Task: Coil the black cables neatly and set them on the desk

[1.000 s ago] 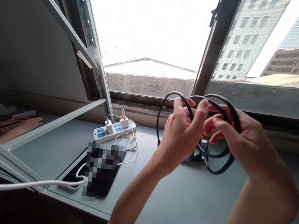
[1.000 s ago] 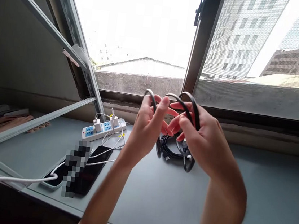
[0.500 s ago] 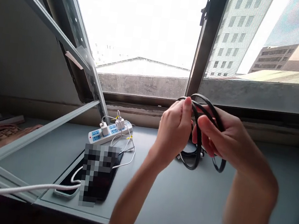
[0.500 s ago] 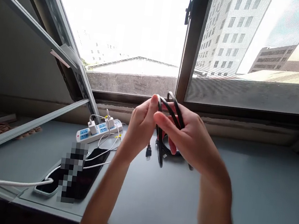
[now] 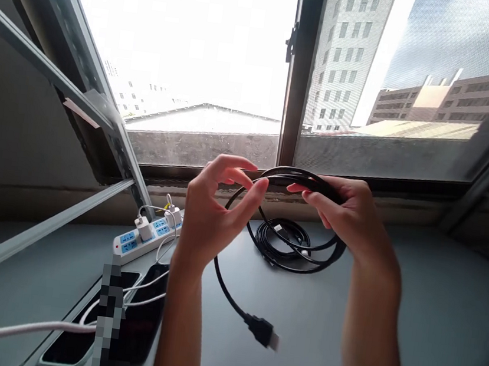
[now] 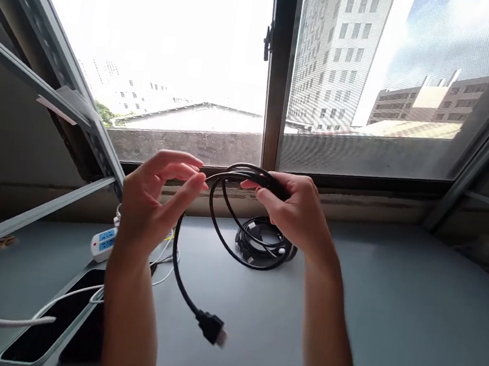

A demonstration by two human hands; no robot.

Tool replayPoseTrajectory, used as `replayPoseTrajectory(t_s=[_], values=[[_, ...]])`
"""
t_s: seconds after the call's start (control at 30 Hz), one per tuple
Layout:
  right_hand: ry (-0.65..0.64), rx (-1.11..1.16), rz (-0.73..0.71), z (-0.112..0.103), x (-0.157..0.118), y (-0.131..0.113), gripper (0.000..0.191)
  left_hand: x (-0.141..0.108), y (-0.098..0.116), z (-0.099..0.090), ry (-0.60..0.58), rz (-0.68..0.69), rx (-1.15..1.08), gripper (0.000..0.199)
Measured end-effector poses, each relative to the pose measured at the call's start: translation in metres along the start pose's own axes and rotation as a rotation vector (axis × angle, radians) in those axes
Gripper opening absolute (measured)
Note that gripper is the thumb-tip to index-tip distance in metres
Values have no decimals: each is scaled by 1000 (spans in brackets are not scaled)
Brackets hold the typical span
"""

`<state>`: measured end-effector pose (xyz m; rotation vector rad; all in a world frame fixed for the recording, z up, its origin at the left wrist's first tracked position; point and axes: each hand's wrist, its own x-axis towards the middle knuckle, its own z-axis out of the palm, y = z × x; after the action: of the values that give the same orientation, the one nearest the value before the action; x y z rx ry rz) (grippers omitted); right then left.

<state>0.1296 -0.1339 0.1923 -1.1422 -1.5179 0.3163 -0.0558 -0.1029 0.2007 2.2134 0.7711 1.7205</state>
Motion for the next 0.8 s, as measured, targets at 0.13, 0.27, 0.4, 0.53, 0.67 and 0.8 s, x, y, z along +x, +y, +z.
replayPoseTrajectory(t_s=[0.13,0.27,0.4,0.53,0.67,0.8], values=[[64,77,-111,1,-3,-3,18,1,-10,3,-162,89,100,54],[96,181,-271,2,-11,-7,16,6,-31,24,-185,12,-3,27],[147,163,-266,3,-12,-4,14,9,-45,42,3,-113,-176,31],[141,209,-207,12,2,7,12,8,-47,45,244,-280,-377,45],[101,144,-127,26,14,16,14,9,-40,42,366,-361,-435,46],[31,342,-134,29,10,13,32,8,-34,40,442,-351,-494,45]])
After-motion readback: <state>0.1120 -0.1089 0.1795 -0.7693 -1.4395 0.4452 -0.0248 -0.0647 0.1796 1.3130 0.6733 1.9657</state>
